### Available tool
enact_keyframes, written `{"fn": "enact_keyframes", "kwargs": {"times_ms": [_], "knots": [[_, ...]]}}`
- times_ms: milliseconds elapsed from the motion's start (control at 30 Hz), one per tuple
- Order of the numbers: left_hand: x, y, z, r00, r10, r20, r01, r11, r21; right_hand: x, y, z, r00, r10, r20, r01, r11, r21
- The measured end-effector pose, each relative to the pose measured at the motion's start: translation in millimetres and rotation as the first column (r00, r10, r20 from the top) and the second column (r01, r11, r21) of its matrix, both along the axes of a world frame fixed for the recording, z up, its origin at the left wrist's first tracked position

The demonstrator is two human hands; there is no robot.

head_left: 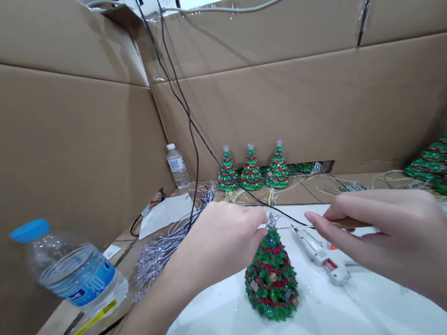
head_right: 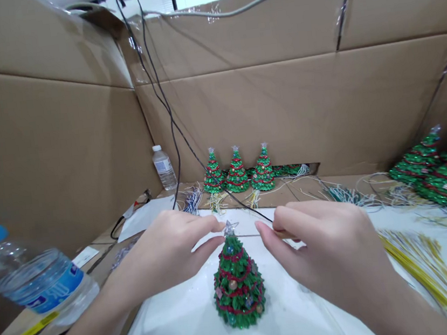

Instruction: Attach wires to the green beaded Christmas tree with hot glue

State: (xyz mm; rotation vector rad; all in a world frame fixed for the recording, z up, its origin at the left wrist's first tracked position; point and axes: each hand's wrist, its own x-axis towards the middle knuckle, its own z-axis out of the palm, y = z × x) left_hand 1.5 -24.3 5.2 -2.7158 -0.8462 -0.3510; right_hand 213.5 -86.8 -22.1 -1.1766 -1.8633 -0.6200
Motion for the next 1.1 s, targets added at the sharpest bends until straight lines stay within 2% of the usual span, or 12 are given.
{"fn": "enact_keyframes", "kwargs": {"times_ms": [133, 367, 533, 700, 867, 1100], "knots": [[0, -1, 0.4, 1.0, -0.004, 0.01, 0.004, 1.0, 0.004, -7, -7, 1.6, 0.995, -0.048, 0.088, 0.038, 0.993, 0.108], [-1, 1, -1.9, 0.999, -0.022, 0.025, 0.021, 1.0, 0.02, -11, -10, 1.5, 0.985, -0.11, 0.132, 0.088, 0.982, 0.166], [-1, 1, -3.7, 0.999, -0.031, 0.019, 0.031, 0.999, 0.026, -17, -18, -2.3, 0.958, -0.146, 0.248, 0.093, 0.972, 0.214], [0, 2, -4.3, 0.998, -0.054, 0.044, 0.051, 0.997, 0.06, -24, -24, -1.5, 0.948, -0.108, 0.301, 0.041, 0.974, 0.222], [1, 5, -6.1, 0.993, -0.071, 0.092, 0.066, 0.996, 0.057, -15, -10, 3.3, 0.964, -0.054, 0.26, -0.007, 0.973, 0.232], [3, 5, -6.3, 0.991, -0.045, 0.123, 0.044, 0.999, 0.012, 9, 20, 0.0, 0.987, 0.116, 0.11, -0.123, 0.99, 0.066]]}}
